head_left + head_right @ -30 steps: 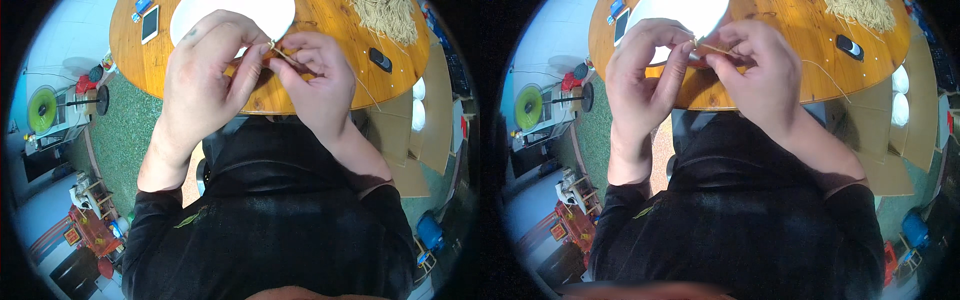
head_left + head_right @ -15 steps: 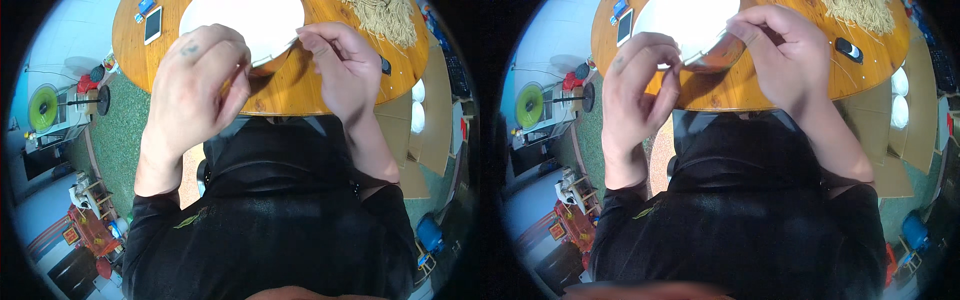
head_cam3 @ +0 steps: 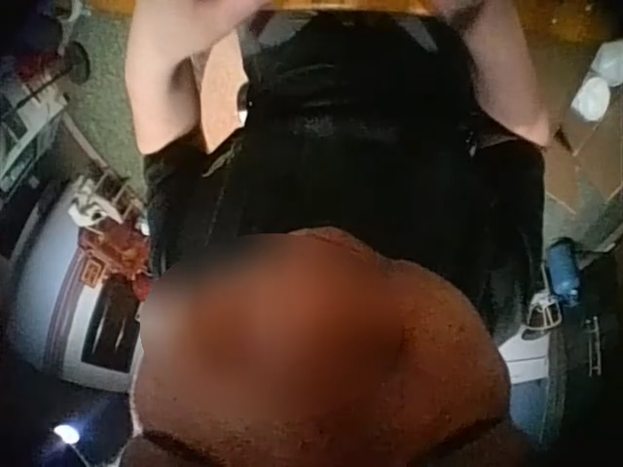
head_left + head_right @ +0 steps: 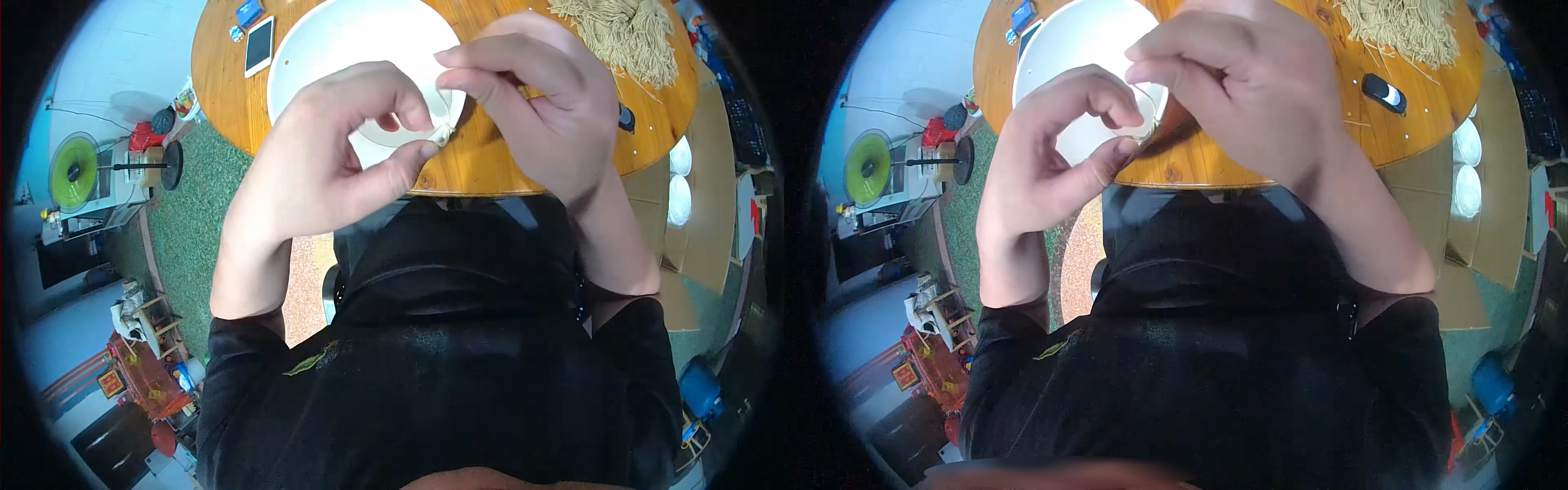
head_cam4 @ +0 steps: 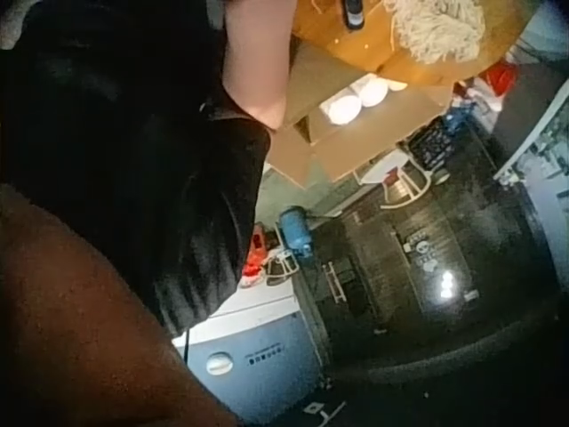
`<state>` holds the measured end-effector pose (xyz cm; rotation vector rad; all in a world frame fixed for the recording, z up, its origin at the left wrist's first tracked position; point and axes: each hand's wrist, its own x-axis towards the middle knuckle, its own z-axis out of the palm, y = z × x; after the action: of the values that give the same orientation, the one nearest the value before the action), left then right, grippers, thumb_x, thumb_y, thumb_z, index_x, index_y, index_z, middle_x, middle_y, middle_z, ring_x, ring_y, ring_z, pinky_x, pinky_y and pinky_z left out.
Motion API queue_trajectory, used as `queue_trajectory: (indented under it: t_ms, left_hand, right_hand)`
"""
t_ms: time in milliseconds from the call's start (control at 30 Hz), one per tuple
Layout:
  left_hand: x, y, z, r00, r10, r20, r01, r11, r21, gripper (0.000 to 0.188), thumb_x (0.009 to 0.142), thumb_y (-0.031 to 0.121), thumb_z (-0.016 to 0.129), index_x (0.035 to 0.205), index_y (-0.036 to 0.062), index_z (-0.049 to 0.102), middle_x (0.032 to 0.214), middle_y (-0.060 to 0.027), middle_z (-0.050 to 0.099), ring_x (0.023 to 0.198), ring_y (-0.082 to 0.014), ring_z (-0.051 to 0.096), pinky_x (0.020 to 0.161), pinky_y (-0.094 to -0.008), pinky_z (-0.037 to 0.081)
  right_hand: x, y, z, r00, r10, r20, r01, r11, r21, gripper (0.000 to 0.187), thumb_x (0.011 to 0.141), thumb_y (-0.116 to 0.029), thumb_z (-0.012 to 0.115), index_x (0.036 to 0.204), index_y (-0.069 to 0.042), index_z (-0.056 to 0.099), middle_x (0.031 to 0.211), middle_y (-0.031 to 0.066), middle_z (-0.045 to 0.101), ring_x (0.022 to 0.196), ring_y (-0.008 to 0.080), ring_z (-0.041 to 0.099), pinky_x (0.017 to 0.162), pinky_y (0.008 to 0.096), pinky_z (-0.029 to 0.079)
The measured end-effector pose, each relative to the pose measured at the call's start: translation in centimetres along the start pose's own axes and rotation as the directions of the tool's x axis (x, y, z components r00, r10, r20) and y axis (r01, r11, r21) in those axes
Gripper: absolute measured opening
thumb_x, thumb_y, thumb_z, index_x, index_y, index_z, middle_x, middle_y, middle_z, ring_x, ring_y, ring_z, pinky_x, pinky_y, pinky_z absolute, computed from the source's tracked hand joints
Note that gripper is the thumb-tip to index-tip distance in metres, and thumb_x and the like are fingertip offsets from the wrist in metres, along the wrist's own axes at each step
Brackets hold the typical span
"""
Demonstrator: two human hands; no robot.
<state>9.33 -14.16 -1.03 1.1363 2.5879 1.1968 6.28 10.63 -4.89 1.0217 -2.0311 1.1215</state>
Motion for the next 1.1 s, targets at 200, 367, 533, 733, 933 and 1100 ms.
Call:
queue_trajectory:
  t_ms: [200, 367, 533, 733, 933, 1100]
  left_hand:
    - [1.8, 0.4, 0.6, 0.958, -0.272, -0.085, 0.201, 0.857, -0.475, 0.033, 0.096, -0.003, 0.080, 0.123, -0.0007, 0.060, 0.112, -0.0092, 0.076, 0.108, -0.0166, 0.075, 0.102, -0.0318, 0.059]
    - [4.6, 2.1, 0.3, 0.886, -0.463, -0.018, 0.375, 0.738, -0.561, 0.028, 0.095, -0.009, 0.075, 0.117, 0.0006, 0.061, 0.101, -0.0067, 0.076, 0.094, -0.0133, 0.074, 0.086, -0.0276, 0.060]
    - [3.7, -0.8, 0.3, 0.942, -0.331, -0.052, 0.277, 0.857, -0.435, 0.026, 0.098, 0.000, 0.078, 0.119, 0.0019, 0.063, 0.102, -0.0067, 0.081, 0.092, -0.0138, 0.078, 0.080, -0.0275, 0.060]
    - [4.0, -0.7, 0.5, 0.939, -0.326, -0.106, 0.249, 0.861, -0.442, 0.029, 0.102, 0.004, 0.074, 0.129, 0.0000, 0.066, 0.101, -0.0061, 0.081, 0.090, -0.0133, 0.078, 0.077, -0.0263, 0.059]
    - [4.9, -0.5, 0.7, 0.915, -0.395, -0.087, 0.339, 0.866, -0.368, 0.024, 0.107, 0.012, 0.069, 0.127, -0.0015, 0.069, 0.106, -0.0074, 0.079, 0.096, -0.0141, 0.077, 0.080, -0.0277, 0.061]
    - [6.2, -0.7, 0.6, 0.954, -0.297, -0.030, 0.285, 0.936, -0.206, 0.030, 0.104, 0.008, 0.073, 0.132, -0.0017, 0.066, 0.108, -0.0078, 0.079, 0.098, -0.0141, 0.076, 0.083, -0.0272, 0.062]
  right_hand:
    - [2.3, -1.8, -0.5, 0.984, 0.148, 0.095, -0.161, 0.977, 0.141, 0.010, 0.087, -0.005, 0.083, 0.097, -0.005, 0.084, 0.090, 0.0076, 0.074, 0.082, 0.0236, 0.071, 0.073, 0.0325, 0.056]
    - [2.4, -0.7, -0.1, 0.985, 0.148, 0.084, -0.159, 0.975, 0.153, 0.010, 0.089, -0.006, 0.084, 0.099, -0.007, 0.085, 0.090, 0.0079, 0.074, 0.084, 0.0228, 0.071, 0.074, 0.0324, 0.056]
    - [2.5, -0.3, -0.5, 0.968, 0.214, 0.129, -0.241, 0.936, 0.257, 0.010, 0.090, -0.003, 0.081, 0.100, -0.005, 0.084, 0.094, 0.0089, 0.074, 0.086, 0.0229, 0.071, 0.078, 0.0329, 0.057]
    - [3.0, -0.3, -0.7, 0.882, 0.462, 0.096, -0.472, 0.871, 0.138, 0.030, 0.088, -0.005, 0.083, 0.117, -0.002, 0.078, 0.103, 0.0110, 0.072, 0.093, 0.0209, 0.072, 0.074, 0.0306, 0.059]
    - [-1.9, 1.6, -0.5, 0.888, 0.390, -0.245, -0.327, 0.908, 0.260, 0.030, 0.092, -0.009, 0.083, 0.121, -0.002, 0.075, 0.115, 0.0104, 0.072, 0.096, 0.0179, 0.070, 0.079, 0.0298, 0.059]
    - [-4.9, -0.2, 0.5, 0.946, 0.292, -0.139, -0.241, 0.924, 0.297, 0.031, 0.086, -0.001, 0.088, 0.116, -0.006, 0.080, 0.107, 0.0080, 0.070, 0.090, 0.0152, 0.072, 0.074, 0.0272, 0.061]
